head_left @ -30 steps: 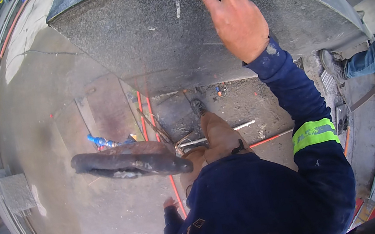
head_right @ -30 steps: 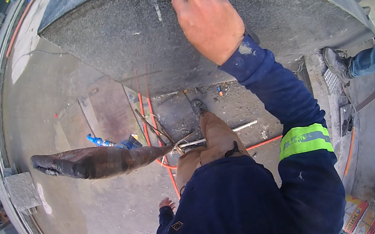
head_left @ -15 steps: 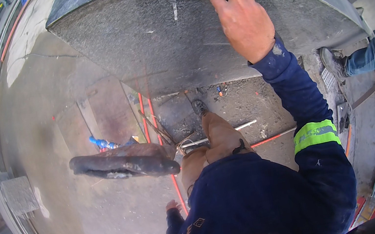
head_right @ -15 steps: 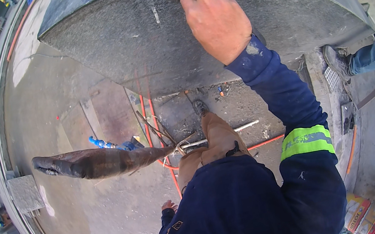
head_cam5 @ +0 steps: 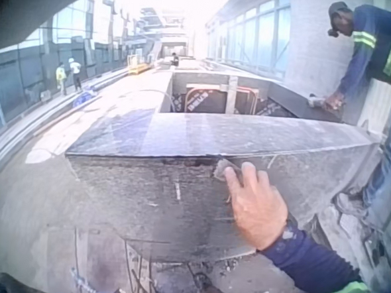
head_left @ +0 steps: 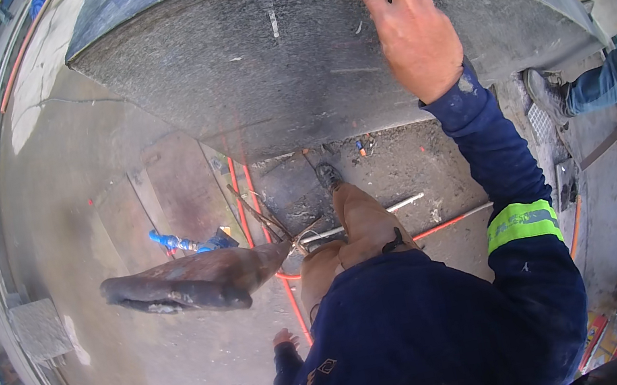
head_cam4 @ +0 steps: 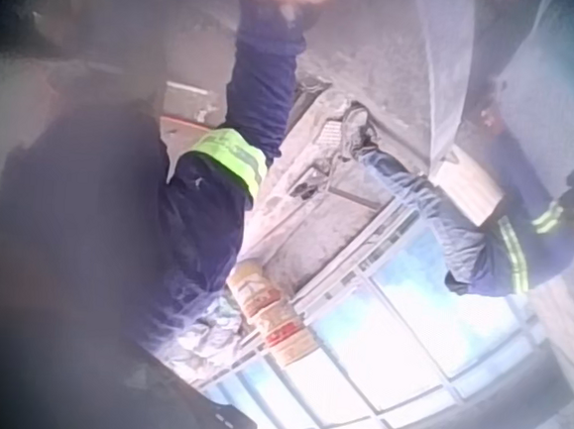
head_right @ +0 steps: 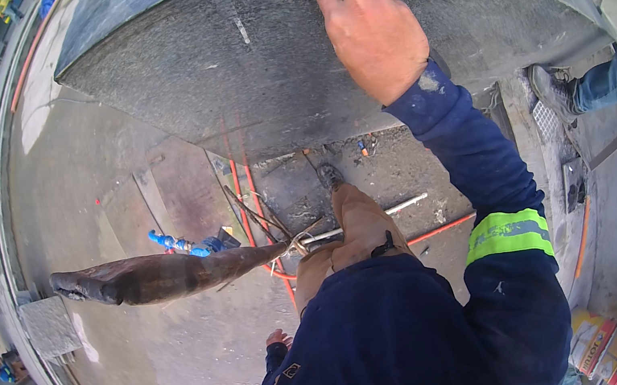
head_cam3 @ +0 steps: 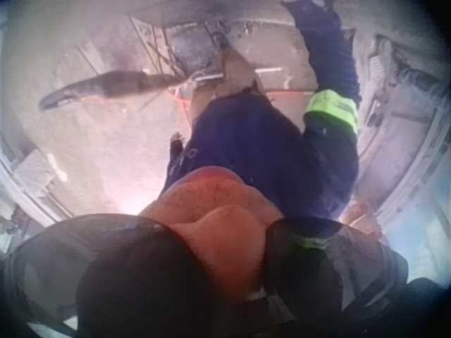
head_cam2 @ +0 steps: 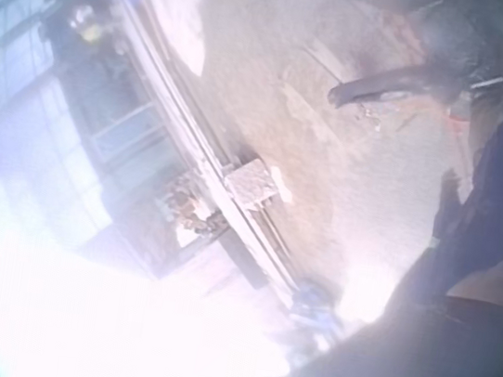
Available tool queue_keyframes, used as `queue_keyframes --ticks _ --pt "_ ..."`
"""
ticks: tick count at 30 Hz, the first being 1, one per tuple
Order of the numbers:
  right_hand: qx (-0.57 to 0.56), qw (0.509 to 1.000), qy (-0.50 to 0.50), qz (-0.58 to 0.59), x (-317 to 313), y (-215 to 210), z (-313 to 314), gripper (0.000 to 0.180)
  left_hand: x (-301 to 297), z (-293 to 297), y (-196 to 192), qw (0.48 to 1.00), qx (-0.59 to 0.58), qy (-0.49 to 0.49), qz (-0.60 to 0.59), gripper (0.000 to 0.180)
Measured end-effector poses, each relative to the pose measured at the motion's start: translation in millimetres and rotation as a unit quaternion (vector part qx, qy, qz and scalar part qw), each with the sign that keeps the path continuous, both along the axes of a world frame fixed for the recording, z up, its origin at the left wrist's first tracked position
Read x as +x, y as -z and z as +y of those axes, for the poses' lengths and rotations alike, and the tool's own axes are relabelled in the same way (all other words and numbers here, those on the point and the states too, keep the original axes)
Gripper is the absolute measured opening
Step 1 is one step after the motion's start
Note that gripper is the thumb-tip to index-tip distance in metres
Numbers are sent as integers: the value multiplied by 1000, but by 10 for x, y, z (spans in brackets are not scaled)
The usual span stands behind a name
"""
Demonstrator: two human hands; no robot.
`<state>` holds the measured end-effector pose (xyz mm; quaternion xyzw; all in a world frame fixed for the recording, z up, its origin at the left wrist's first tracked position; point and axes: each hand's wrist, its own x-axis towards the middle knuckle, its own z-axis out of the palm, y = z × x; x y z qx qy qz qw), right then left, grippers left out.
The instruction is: The person scoops mortar from a pile on the floor and applies it to a curved concrete surface using a trowel. The person repeatedly smooths the mortar along the edge of the structure.
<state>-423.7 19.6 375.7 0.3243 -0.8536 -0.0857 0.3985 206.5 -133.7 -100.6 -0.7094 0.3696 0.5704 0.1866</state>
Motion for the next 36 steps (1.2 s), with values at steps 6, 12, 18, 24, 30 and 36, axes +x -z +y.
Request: queue_keyframes --ticks 6,12,18,24,30,36 --pt "-20 996 42 -75 21 -6 136 56 -53 -16 -47 1000 -9 19 12 34" --pt "-66 996 15 -51 -80 76 428 51 -13 -43 -45 1000 4 -7 15 34" --pt "-371 919 -113 -68 -6 612 265 50 44 -63 -61 999 14 15 30 35" --pt "-328 934 -118 -70 -32 634 -171 48 99 -103 -234 1000 8 20 15 35" --pt "-79 991 -105 -24 -35 -45 82 49 89 26 -100 1000 21 8 18 34" --pt "-11 995 -99 11 -37 -91 -165 49 -162 160 152 998 36 18 44 34"
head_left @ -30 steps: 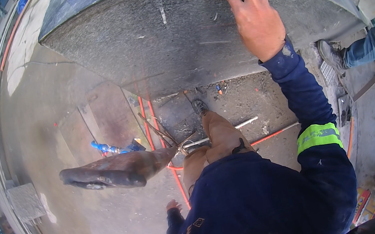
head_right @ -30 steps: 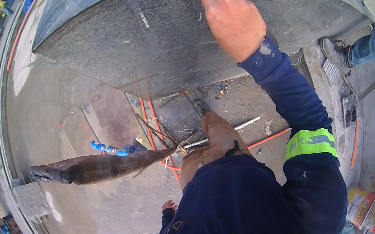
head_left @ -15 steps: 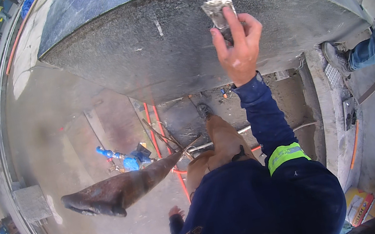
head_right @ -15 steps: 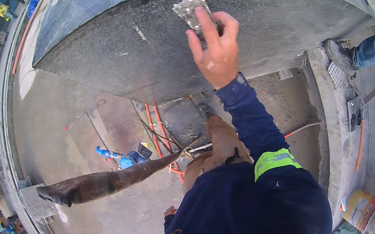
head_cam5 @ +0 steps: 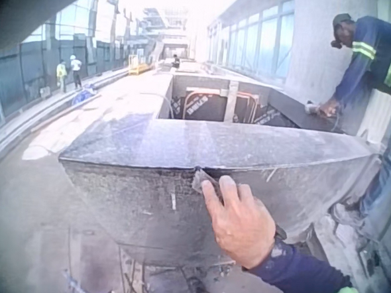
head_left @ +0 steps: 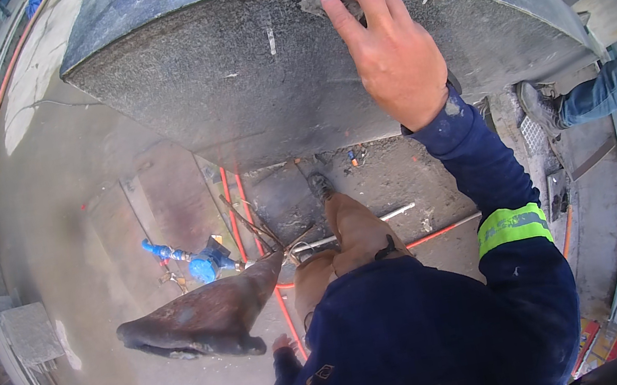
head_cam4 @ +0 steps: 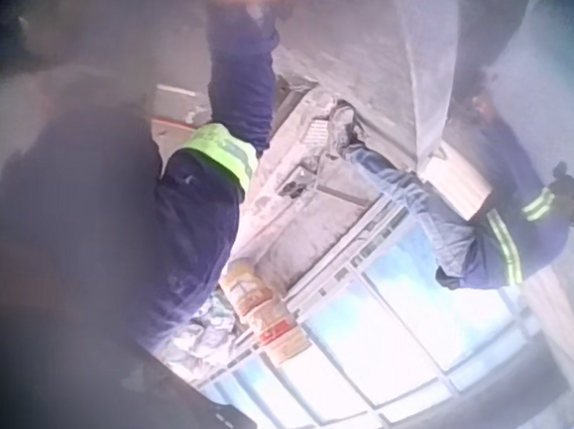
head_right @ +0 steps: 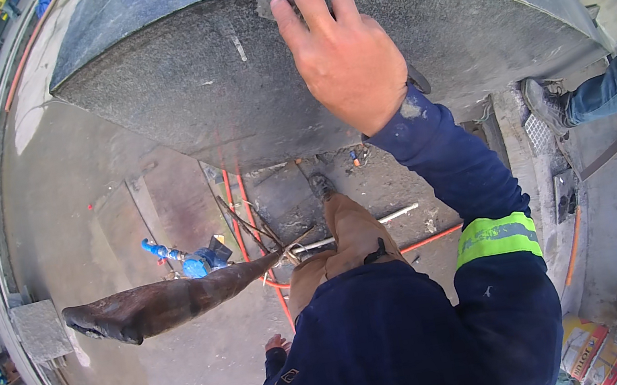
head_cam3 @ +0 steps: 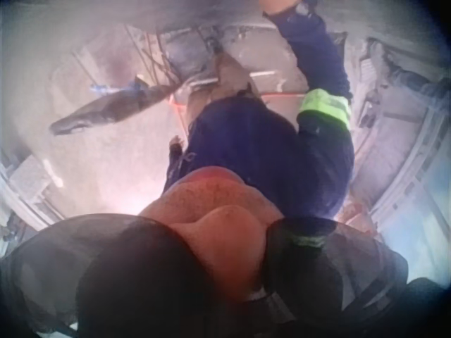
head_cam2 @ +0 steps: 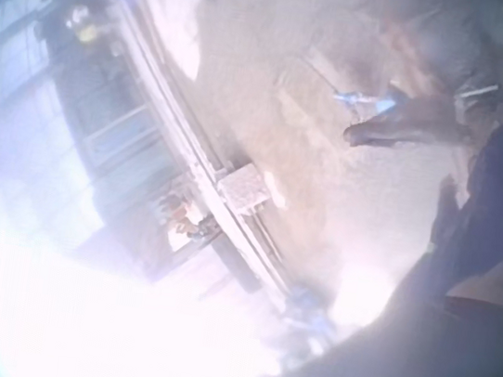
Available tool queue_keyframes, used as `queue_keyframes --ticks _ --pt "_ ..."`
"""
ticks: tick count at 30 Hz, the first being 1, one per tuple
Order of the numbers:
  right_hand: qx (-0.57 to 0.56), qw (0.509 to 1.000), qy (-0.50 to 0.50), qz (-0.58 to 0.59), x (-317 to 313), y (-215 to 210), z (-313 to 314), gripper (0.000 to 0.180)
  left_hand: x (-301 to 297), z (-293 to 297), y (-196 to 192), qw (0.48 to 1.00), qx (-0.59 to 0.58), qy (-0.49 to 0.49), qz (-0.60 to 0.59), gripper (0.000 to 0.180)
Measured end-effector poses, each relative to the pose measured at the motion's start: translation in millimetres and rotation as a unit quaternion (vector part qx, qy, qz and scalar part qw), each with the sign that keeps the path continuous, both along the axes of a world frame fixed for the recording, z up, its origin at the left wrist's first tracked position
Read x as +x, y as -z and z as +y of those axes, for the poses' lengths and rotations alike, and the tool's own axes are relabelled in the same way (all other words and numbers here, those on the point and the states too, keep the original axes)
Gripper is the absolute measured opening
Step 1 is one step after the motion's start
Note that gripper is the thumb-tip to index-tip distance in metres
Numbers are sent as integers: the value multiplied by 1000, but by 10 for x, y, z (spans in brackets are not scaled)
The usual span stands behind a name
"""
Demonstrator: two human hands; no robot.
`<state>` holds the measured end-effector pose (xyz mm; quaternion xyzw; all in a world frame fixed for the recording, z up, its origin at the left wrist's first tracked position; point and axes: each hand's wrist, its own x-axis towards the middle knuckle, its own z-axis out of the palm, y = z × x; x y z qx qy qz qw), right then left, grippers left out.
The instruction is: The person scoops mortar from a pile on the floor and applies it to a curved concrete surface using a trowel. The person repeatedly smooths the mortar along the edge of the structure.
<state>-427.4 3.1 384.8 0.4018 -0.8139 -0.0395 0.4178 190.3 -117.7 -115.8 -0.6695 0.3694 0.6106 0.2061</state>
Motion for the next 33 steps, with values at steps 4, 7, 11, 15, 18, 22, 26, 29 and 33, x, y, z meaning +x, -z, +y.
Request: queue_keyframes --ticks 4,7,11,15,18,22,26,29,33 --pt "4 998 41 -48 43 -3 -26 54 -37 8 82 999 3 -35 -7 40" --pt "-2 996 59 -68 61 -13 7 57 -20 7 75 999 -1 -42 -11 47" --pt "24 997 73 -8 8 -11 108 51 77 -25 -19 999 -16 -20 -27 43" --pt "19 996 85 -3 -7 9 188 52 132 -71 -42 997 -13 -51 -57 39" --pt "4 995 98 -19 -18 31 242 54 217 -104 21 997 -10 -72 -36 40" --pt "-25 990 117 -70 -18 66 376 56 311 -143 60 998 -42 29 23 40" --pt "-98 985 123 -68 -34 180 519 48 106 -111 -187 998 -25 -52 -27 41" --pt "-262 960 43 -84 -61 475 595 50 124 -113 -324 999 -30 -35 -25 41" --pt "-420 900 -41 -112 -49 893 275 53 165 -130 -413 999 -34 -20 -24 42"
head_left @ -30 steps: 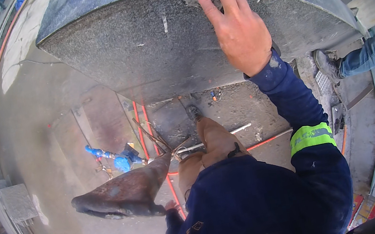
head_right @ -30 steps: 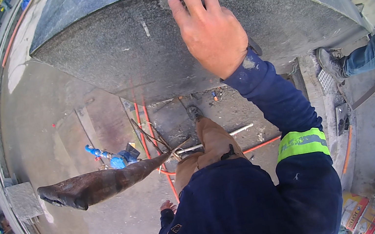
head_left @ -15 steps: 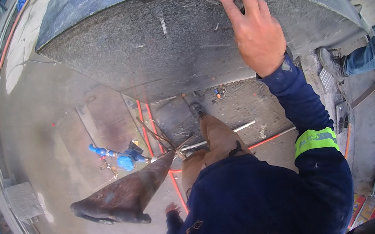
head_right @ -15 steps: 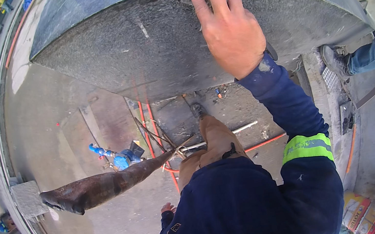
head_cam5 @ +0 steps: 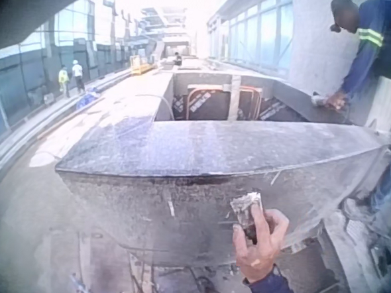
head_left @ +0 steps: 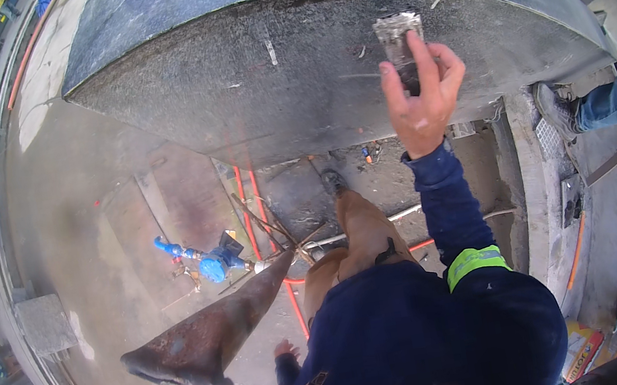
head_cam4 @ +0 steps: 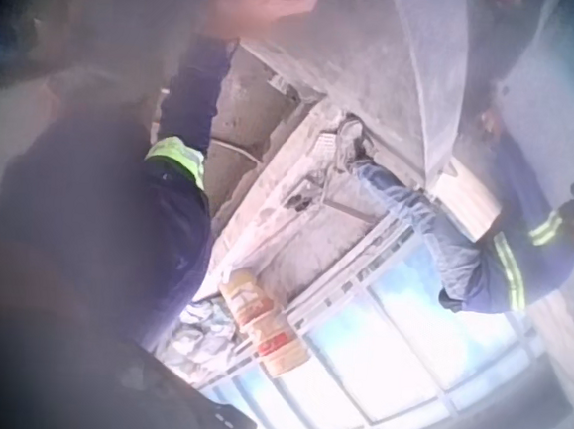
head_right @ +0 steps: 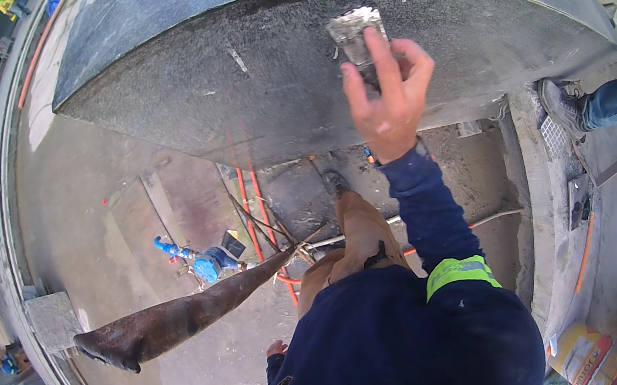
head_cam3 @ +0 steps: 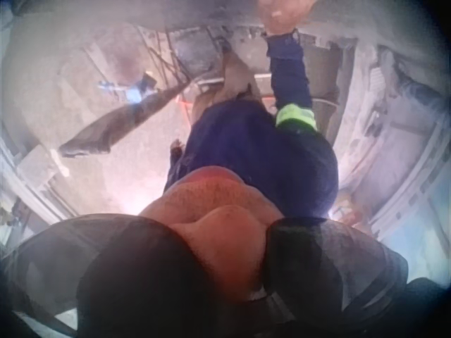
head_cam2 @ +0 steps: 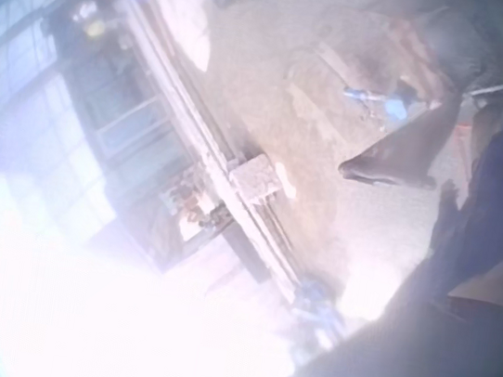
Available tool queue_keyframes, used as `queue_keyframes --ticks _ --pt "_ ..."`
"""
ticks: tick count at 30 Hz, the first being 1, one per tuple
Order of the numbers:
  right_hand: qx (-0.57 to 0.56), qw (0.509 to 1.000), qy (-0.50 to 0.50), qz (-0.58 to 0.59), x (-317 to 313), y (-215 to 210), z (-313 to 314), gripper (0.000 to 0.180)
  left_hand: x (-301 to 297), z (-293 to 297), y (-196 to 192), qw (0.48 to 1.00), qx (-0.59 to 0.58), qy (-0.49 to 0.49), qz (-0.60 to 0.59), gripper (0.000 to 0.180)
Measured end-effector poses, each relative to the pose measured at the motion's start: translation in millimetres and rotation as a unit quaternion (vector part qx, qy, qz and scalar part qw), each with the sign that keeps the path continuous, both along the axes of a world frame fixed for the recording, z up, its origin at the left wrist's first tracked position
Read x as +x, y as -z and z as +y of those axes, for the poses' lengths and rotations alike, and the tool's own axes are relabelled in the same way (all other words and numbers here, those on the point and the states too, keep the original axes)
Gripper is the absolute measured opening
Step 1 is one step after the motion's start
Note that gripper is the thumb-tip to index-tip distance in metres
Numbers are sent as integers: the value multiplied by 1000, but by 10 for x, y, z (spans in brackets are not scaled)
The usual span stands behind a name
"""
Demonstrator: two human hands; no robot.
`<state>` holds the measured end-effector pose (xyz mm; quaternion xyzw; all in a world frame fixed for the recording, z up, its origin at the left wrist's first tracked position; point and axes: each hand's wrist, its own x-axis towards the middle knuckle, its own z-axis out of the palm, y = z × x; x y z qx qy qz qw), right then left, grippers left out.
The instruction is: The person scoops mortar from a pile on the floor and applies it to a curved concrete surface using a trowel. The person repeatedly smooths the mortar along the edge of the structure.
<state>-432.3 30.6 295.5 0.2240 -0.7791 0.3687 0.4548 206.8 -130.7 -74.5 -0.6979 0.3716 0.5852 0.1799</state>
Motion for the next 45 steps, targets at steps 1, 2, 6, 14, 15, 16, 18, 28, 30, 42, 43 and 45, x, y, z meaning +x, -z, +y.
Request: queue_keyframes --ticks 1,2,6,14,15,16,18,28,30,42,43,45 --pt "-39 999 -19 -8 4 66 -139 53 22 6 -27 1000 -2 1 -3 42" --pt "-13 1000 -19 5 5 73 -255 54 54 14 -61 1000 -5 3 -4 42" --pt "98 995 -30 19 -20 -55 -480 54 151 20 -164 1000 -13 13 -9 42" --pt "351 931 -2 103 -13 -599 -256 51 138 152 -18 1000 -14 17 10 44" --pt "365 927 0 88 -3 -666 -242 52 140 169 2 1000 -15 19 13 44" --pt "379 923 4 74 12 -737 -222 54 129 180 29 999 -17 21 17 44" --pt "414 909 14 56 31 -851 -197 56 122 200 72 999 -22 28 26 44" --pt "476 877 63 18 53 -891 -184 58 221 167 167 996 -42 67 42 44" --pt "472 879 71 14 51 -890 -133 59 205 161 123 997 -40 49 36 43" --pt "452 887 87 34 167 -888 156 54 200 180 90 999 -25 10 22 37" --pt "454 887 72 39 186 -900 105 54 207 198 126 1000 -19 10 19 37" --pt "459 886 43 40 159 -917 -10 54 286 171 218 998 -18 46 26 40"
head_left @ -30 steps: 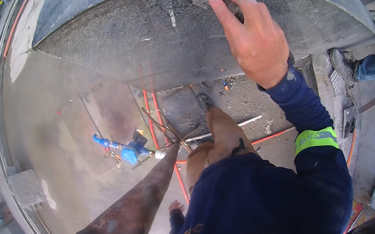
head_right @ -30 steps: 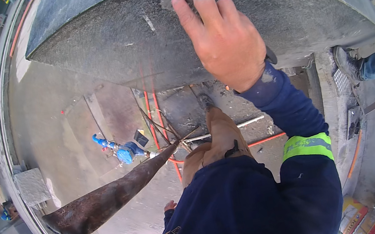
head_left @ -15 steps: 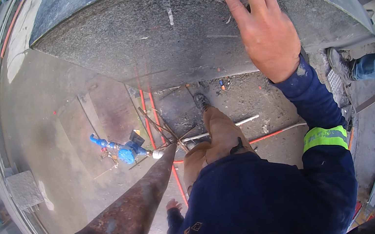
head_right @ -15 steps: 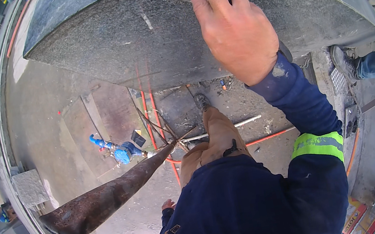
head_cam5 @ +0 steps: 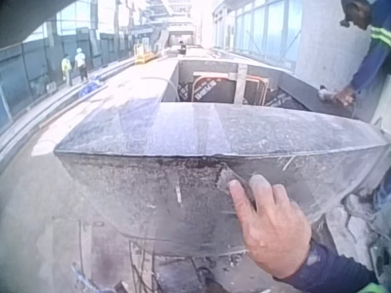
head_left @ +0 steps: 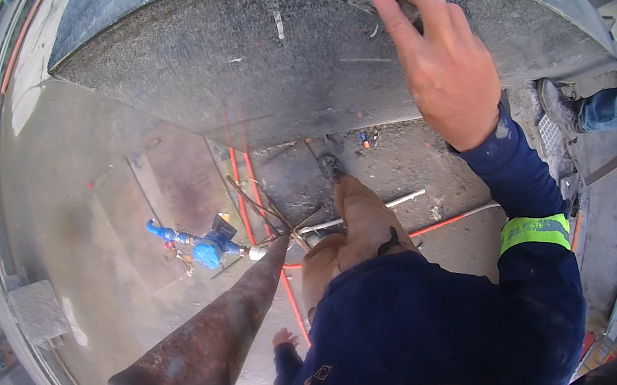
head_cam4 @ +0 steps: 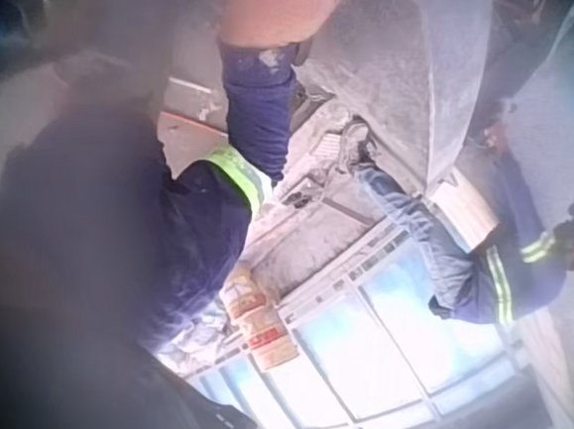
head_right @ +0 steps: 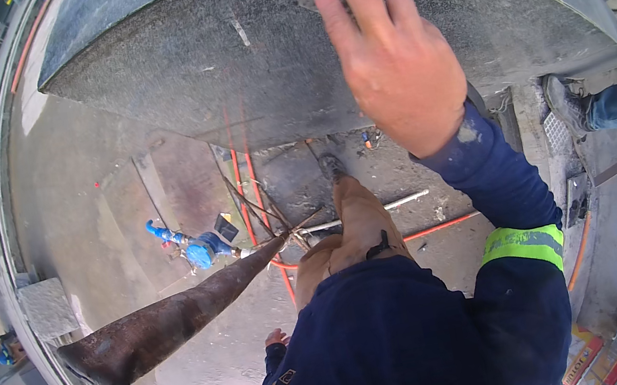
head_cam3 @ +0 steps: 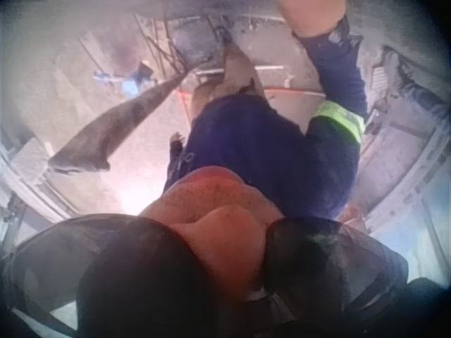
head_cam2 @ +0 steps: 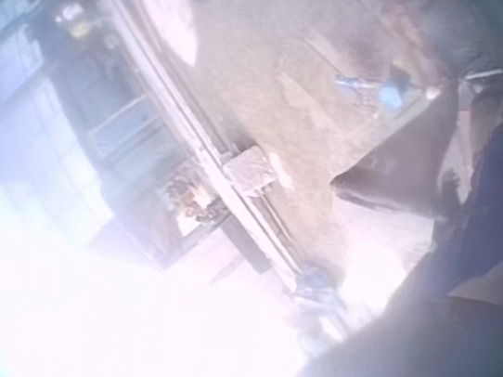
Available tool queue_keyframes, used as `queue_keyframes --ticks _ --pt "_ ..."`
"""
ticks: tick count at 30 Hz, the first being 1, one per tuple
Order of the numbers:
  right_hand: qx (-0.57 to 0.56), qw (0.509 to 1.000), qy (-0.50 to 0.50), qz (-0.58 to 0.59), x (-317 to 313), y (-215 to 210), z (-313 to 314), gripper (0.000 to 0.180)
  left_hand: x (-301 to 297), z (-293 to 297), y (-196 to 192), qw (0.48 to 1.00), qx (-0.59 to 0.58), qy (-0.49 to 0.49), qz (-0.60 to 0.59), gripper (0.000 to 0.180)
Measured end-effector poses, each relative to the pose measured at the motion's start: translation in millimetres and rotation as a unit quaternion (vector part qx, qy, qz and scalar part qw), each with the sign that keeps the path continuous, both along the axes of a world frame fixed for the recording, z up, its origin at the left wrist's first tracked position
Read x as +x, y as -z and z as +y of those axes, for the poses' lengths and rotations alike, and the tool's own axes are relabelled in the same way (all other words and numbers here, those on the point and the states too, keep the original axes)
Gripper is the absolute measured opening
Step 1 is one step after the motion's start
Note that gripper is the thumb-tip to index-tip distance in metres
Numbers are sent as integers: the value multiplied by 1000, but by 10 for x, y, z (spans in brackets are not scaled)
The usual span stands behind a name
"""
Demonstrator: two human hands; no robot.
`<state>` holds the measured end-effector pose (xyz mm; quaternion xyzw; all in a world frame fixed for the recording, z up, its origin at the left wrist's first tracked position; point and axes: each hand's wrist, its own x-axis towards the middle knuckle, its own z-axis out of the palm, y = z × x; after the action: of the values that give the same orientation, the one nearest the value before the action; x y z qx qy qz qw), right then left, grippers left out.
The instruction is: The person scoops mortar from a pile on the floor and applies it to a curved concrete surface using a trowel. The person repeatedly smooths the mortar along the edge of the structure.
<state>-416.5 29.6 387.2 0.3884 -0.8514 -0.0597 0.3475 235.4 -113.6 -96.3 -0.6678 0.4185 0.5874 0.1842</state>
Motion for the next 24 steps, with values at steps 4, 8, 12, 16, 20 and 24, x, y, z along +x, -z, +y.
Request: queue_keyframes --ticks 4,8,12,16,20,24 --pt "-63 995 -59 -41 -46 18 -113 50 -46 109 13 1000 3 -23 2 39" --pt "-391 815 -222 -365 -14 93 -29 48 -148 162 -6 999 12 -43 -3 38" --pt "-590 385 -274 -655 82 213 36 50 -268 202 -11 999 24 -48 -3 37" --pt "-613 272 -287 -685 39 304 144 44 -351 127 -61 999 25 -45 -7 36" --pt "-651 523 -244 -493 38 567 102 43 -402 50 -143 999 25 -41 -13 35" --pt "-435 891 -131 -21 -285 1003 -70 51 -321 28 -296 999 19 -40 -27 34"
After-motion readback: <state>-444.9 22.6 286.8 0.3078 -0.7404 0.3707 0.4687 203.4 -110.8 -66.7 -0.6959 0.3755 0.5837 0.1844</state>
